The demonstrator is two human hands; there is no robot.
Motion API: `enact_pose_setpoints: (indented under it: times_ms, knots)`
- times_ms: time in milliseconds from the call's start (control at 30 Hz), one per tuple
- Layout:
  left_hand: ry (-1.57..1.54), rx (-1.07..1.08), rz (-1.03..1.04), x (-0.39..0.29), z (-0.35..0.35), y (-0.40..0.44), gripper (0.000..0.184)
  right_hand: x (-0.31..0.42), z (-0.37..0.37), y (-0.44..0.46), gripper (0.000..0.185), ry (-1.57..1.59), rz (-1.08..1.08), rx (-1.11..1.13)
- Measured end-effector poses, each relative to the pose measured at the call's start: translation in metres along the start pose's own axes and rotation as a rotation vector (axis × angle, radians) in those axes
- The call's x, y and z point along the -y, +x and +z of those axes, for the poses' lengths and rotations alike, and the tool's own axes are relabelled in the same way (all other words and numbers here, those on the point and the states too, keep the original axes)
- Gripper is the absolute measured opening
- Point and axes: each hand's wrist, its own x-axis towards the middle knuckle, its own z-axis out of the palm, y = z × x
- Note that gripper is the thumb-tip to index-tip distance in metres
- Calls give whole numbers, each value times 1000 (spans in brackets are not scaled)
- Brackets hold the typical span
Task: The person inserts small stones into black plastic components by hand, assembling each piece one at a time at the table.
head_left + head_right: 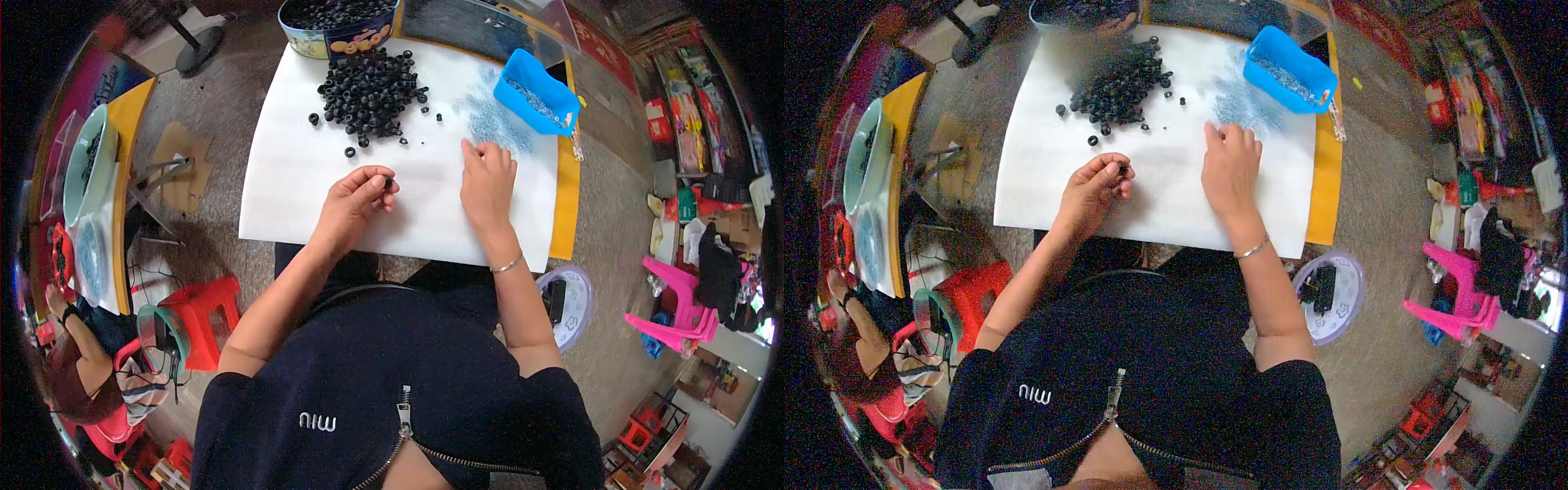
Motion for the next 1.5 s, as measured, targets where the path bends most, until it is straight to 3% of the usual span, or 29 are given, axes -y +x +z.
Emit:
enact_pose_setpoints:
  times_ms: [200, 300, 400, 600, 800, 1300, 1400, 1500]
  knots:
    - [15, 25, -2, 2, 0, 1, 21, -3, 0, -12, 20, 290, 139, -161]
    - [9, 38, 10, 1, 1, 2, 21, -2, 2, 1, 18, 316, 101, -150]
    - [-15, 51, 16, 2, -2, 1, 21, 4, 6, 6, 14, 279, 6, -33]
    - [-50, 47, -36, -3, -6, 0, 24, 3, 12, 8, 8, 294, 53, -58]
    - [-181, 116, -38, -2, -14, 1, 25, 4, 10, 19, 6, 137, 78, 96]
    - [-136, 91, -41, -2, -11, 5, 26, 7, 6, 12, 12, 196, 144, 58]
    - [-156, 101, -42, 0, -14, 5, 27, 38, -20, 15, 10, 728, 381, 145]
    - [-167, 117, -51, -2, -10, 4, 25, 65, -22, 9, 14, 1017, 283, 156]
